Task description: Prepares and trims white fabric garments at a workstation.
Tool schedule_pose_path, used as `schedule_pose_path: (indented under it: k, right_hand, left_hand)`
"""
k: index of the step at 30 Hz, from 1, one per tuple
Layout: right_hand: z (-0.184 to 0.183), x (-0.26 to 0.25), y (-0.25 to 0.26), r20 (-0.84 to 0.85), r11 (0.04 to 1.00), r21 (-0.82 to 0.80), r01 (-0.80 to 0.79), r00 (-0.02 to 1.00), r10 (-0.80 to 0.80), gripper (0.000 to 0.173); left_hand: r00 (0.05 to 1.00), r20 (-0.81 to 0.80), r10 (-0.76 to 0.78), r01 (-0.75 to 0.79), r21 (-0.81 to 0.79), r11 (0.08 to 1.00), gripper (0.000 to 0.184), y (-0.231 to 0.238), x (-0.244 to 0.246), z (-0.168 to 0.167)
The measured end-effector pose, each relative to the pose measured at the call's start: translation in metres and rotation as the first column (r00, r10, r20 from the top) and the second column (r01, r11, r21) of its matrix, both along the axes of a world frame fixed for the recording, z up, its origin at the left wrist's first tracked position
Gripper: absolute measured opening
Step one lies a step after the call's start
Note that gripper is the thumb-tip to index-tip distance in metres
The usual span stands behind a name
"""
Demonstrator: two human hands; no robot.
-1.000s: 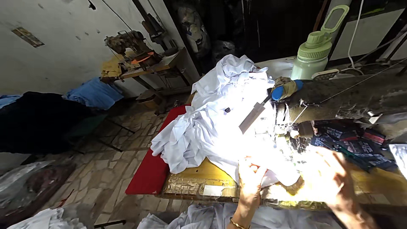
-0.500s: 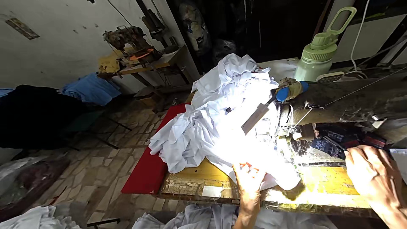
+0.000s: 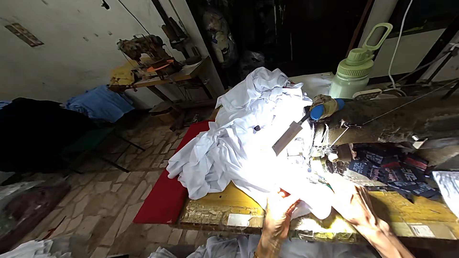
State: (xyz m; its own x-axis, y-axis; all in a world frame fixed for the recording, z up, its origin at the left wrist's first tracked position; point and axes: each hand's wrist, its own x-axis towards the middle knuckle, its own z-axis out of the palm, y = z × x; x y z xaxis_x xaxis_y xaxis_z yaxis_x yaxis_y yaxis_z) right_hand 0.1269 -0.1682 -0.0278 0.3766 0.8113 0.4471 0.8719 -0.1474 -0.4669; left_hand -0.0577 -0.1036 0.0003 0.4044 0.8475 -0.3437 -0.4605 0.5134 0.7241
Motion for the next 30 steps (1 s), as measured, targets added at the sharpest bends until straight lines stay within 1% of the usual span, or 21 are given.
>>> schedule_pose_path:
  k: [2,5,7,9,10,11,12,13,14,15,16,17,18,19,20,21,22,23,24,26,30]
  right_hand:
    - [0.006,0.000,0.003,-0.109,1.000,-0.030,0.007,0.994,-0.010,0.029]
    - [0.017,0.009,0.003,-0.115,0.999,-0.042,0.032,0.993,-0.036,0.022]
    - [0.020,0.013,-0.007,-0.233,1.000,-0.003,0.031,0.972,-0.031,0.020]
    - [0.015,0.010,-0.019,-0.388,0.995,0.086,-0.040,0.919,0.070,0.027]
    - [0.012,0.004,-0.026,-0.454,0.986,0.124,-0.109,0.877,0.154,0.038]
    - [0.010,-0.003,-0.033,-0.508,0.971,0.144,-0.193,0.828,0.240,0.049]
    - [0.009,-0.013,-0.038,-0.561,0.953,0.148,-0.263,0.772,0.300,0.053]
    - [0.012,-0.024,-0.044,-0.624,0.941,0.144,-0.306,0.711,0.326,0.047]
    - [0.019,-0.036,-0.050,-0.697,0.934,0.140,-0.329,0.637,0.329,0.034]
    - [0.030,-0.044,-0.058,-0.780,0.922,0.150,-0.358,0.530,0.333,0.021]
    - [0.041,-0.049,-0.066,-0.857,0.903,0.179,-0.391,0.389,0.338,0.015]
    - [0.048,-0.049,-0.075,-0.903,0.882,0.217,-0.418,0.256,0.344,0.017]
    - [0.050,-0.047,-0.082,-0.922,0.869,0.243,-0.431,0.177,0.345,0.020]
    - [0.048,-0.042,-0.086,-0.921,0.870,0.245,-0.428,0.177,0.347,0.019]
    - [0.043,-0.036,-0.088,-0.904,0.889,0.215,-0.403,0.263,0.338,0.017]
    - [0.036,-0.029,-0.089,-0.861,0.914,0.172,-0.369,0.394,0.321,0.016]
    - [0.027,-0.022,-0.089,-0.807,0.937,0.127,-0.326,0.515,0.289,0.019]
    - [0.020,-0.017,-0.090,-0.757,0.954,0.084,-0.286,0.604,0.248,0.026]
    - [0.016,-0.014,-0.092,-0.715,0.968,0.057,-0.245,0.667,0.211,0.034]
    - [0.015,-0.015,-0.095,-0.655,0.985,0.050,-0.167,0.739,0.158,0.041]
    - [0.018,-0.025,-0.092,-0.610,0.984,0.113,-0.139,0.772,0.179,0.042]
  left_hand:
    - [1.000,-0.001,-0.007,0.007,0.004,1.000,0.026,0.000,-0.001,-0.001]
    - [0.999,0.040,-0.011,0.012,-0.015,1.000,0.028,0.002,-0.004,-0.003]
    - [0.997,0.082,-0.003,0.008,-0.063,0.998,0.029,0.003,-0.006,-0.004]
    - [0.989,0.148,0.010,0.008,-0.122,0.993,0.027,0.001,-0.006,-0.001]
    - [0.983,0.181,0.010,0.014,-0.134,0.991,0.027,-0.001,-0.006,0.002]
    - [0.975,0.220,0.003,0.026,-0.126,0.992,0.026,-0.003,-0.006,0.005]
    - [0.965,0.261,0.000,0.031,-0.117,0.993,0.026,-0.005,-0.006,0.008]
    - [0.958,0.286,-0.002,0.032,-0.099,0.995,0.026,-0.007,-0.007,0.014]
    - [0.953,0.304,-0.005,0.028,-0.072,0.997,0.028,-0.008,-0.008,0.022]
    - [0.945,0.327,-0.010,0.025,-0.041,0.999,0.030,-0.009,-0.011,0.029]
    - [0.937,0.349,-0.014,0.021,-0.015,1.000,0.031,-0.010,-0.014,0.036]
    - [0.927,0.374,-0.021,0.020,0.005,1.000,0.032,-0.012,-0.017,0.041]
    - [0.918,0.394,-0.038,0.032,0.022,0.999,0.032,-0.014,-0.020,0.043]
    - [0.917,0.394,-0.065,0.054,0.038,0.998,0.033,-0.016,-0.022,0.043]
    - [0.925,0.371,-0.076,0.066,0.037,0.997,0.034,-0.018,-0.021,0.039]
    - [0.942,0.327,-0.077,0.075,0.018,0.997,0.034,-0.020,-0.018,0.034]
    - [0.958,0.280,-0.059,0.071,-0.031,0.997,0.035,-0.020,-0.015,0.028]
    - [0.973,0.228,-0.048,0.068,-0.080,0.994,0.036,-0.021,-0.012,0.022]
    - [0.983,0.179,-0.046,0.068,-0.116,0.991,0.037,-0.021,-0.009,0.017]
    - [0.989,0.134,-0.056,0.074,-0.133,0.988,0.040,-0.024,-0.006,0.009]
    - [0.982,0.152,-0.111,0.125,-0.079,0.989,0.033,-0.023,-0.006,0.006]
